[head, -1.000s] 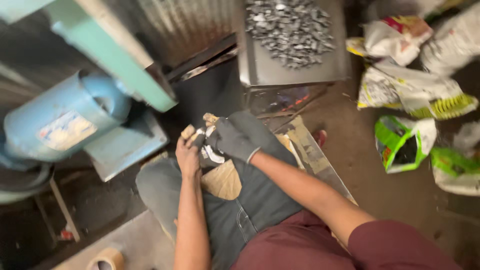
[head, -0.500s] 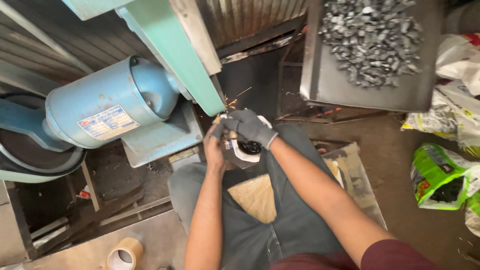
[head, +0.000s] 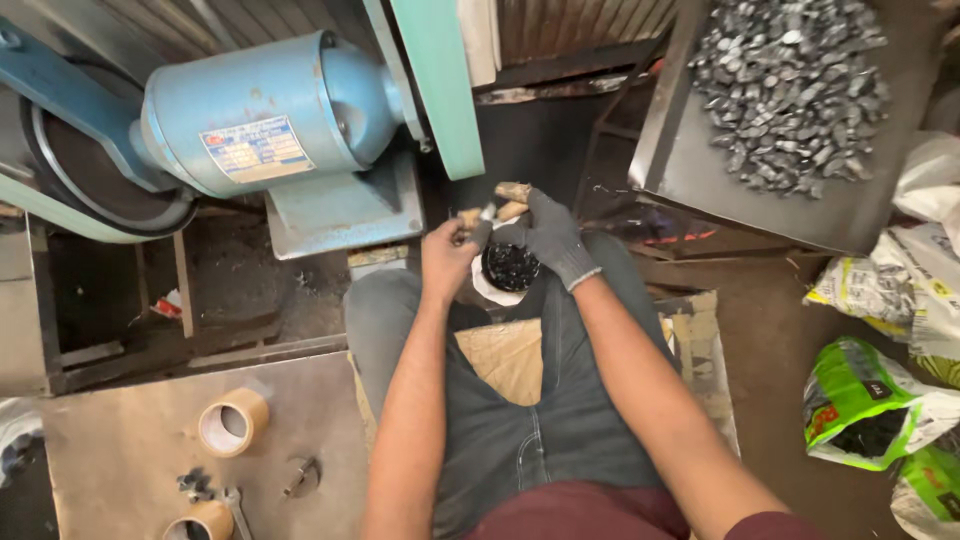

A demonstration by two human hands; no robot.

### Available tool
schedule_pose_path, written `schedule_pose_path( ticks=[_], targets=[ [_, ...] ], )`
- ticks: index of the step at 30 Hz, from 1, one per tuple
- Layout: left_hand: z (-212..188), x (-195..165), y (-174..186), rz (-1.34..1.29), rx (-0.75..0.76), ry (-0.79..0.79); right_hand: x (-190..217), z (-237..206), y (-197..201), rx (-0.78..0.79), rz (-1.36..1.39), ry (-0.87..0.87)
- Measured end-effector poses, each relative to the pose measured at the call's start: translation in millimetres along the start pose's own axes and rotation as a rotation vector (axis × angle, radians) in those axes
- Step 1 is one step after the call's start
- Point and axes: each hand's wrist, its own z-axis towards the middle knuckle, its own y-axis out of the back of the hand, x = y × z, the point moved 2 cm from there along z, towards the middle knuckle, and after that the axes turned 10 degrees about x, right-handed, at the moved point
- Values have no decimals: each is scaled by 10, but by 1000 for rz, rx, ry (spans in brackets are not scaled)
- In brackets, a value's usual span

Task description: The person sits on the floor at a belt grinder and grinds small metal pieces one at a time, holding each piece against the running belt with both hands until sparks fly, then places the ground piece on a tray of finished pieces and picks up the next one.

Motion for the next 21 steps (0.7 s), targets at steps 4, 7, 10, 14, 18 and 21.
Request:
schedule_pose_path(
  ticks=[4,7,10,14,18,21],
  targets=[
    [-15,-116,31,-332,181,238,62,-88,22,54,394,-44],
    [64,1,28,-26,76,237,-4,-52,-42,-76,604,-276],
    [197,294,-117,-208,47,102,-177,106,-132,-187,624,-358],
    [281,594,-453,-1121,181,204,-423,442,-201,-311,902,-347],
    [373,470,-443,-1212,204,159,-402,571,-170,-303,903,-320],
    [284,392,-338,-1143,174,204,-273,404,-125,-281,877,-234]
  ],
)
